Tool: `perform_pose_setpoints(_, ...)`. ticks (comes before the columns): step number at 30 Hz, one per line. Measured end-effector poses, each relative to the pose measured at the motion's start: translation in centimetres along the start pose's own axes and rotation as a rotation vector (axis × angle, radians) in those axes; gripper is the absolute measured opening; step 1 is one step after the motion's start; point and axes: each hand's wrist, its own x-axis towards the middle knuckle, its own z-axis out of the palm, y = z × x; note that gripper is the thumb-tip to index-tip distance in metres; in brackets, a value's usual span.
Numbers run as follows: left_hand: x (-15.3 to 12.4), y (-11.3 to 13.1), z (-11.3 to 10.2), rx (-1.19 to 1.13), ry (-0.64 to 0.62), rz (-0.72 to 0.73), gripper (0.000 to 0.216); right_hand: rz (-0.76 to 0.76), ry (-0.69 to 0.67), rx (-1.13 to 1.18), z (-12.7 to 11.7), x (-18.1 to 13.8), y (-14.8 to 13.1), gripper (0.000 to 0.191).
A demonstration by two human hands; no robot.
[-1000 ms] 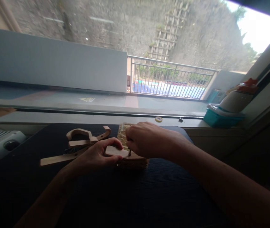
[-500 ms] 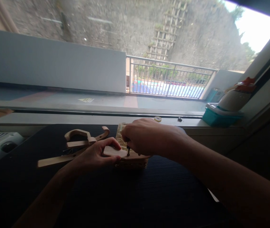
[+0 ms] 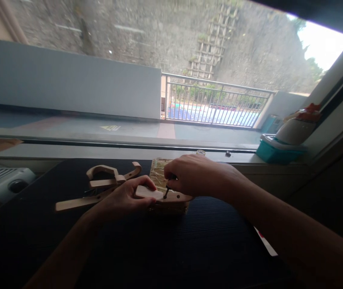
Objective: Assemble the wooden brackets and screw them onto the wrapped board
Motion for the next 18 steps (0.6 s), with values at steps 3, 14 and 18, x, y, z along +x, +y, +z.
perform_pose_setpoints(3,-0.1,-0.1,0.0,-0.021,0.006,0.021,0.033,-0.022,-0.072,-0.017,-0.3,0.4,-0.8,0.023)
perform_pose_setpoints(14,-0.5,-0.2,0.7,-0.097,0.077,-0.020,0.037,0.032,-0.088,0.060,0.1,0.9,0.0,0.028)
perform_pose_setpoints(18,-0.9,-1.0,2.6,-0.117,0.313,0.085,0.031,0.038,-0.126,0.010,-0.7,0.5,0.2,0.024)
